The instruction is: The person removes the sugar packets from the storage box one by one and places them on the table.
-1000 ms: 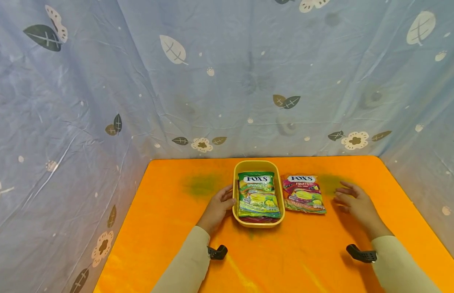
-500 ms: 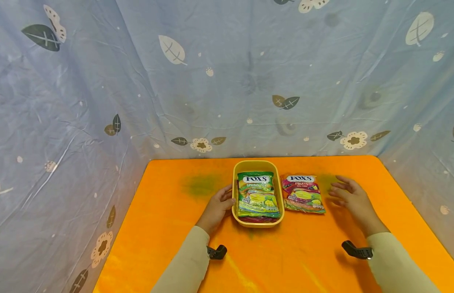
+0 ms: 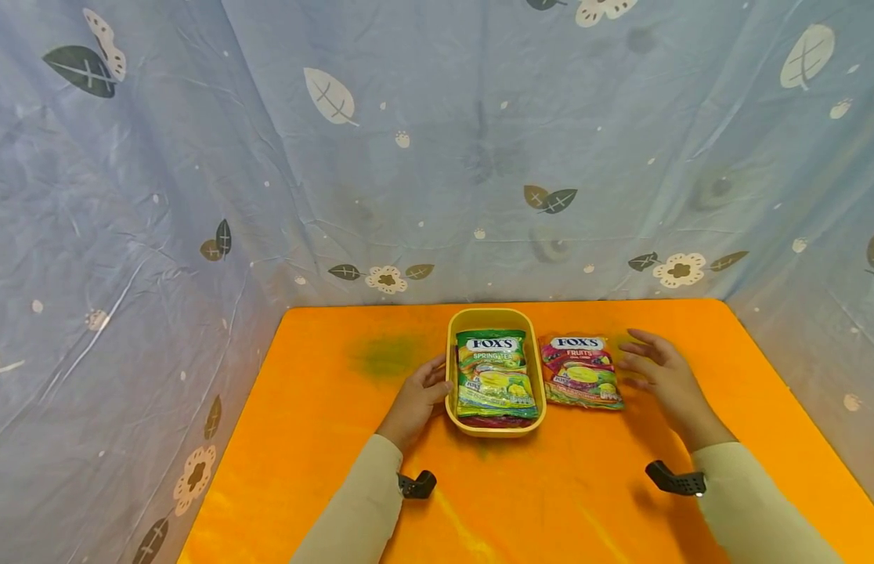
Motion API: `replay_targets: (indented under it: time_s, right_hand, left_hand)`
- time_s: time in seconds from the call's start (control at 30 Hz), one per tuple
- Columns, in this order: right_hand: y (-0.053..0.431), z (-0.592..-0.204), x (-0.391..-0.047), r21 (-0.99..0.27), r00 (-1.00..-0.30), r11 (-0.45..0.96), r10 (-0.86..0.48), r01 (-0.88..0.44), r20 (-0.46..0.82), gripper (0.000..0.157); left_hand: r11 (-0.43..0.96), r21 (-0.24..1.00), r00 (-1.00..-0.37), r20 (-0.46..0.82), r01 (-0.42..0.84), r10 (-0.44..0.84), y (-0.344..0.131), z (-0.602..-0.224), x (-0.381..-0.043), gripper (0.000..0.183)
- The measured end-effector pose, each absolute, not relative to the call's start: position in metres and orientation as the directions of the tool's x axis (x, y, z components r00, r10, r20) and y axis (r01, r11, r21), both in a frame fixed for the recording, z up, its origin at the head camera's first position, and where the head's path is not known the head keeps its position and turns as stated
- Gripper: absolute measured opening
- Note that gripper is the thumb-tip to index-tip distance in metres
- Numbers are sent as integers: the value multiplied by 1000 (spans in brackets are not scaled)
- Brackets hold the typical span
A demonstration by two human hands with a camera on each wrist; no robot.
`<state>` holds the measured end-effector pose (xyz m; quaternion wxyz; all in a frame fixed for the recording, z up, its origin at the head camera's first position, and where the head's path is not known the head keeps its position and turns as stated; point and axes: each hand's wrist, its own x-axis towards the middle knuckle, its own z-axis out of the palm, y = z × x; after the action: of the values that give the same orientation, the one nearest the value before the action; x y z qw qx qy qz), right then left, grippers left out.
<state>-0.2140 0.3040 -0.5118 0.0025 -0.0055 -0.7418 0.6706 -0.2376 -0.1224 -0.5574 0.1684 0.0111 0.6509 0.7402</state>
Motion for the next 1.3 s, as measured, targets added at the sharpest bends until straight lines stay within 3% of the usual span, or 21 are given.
replay_targets:
  time_s: [0.83,1.3]
  right_hand:
    - [238,-489,-210,-995,-992,91,-122,-43,31,62]
    - [207,-488,-209,-1000,-989,25,-149,13,-16,59]
  left_hand:
    - [-74,967,-942,-220,-245,254,-121,-557,-236,60]
    - [-97,967,-945,-204,-235,256,-121,-556,-237,60]
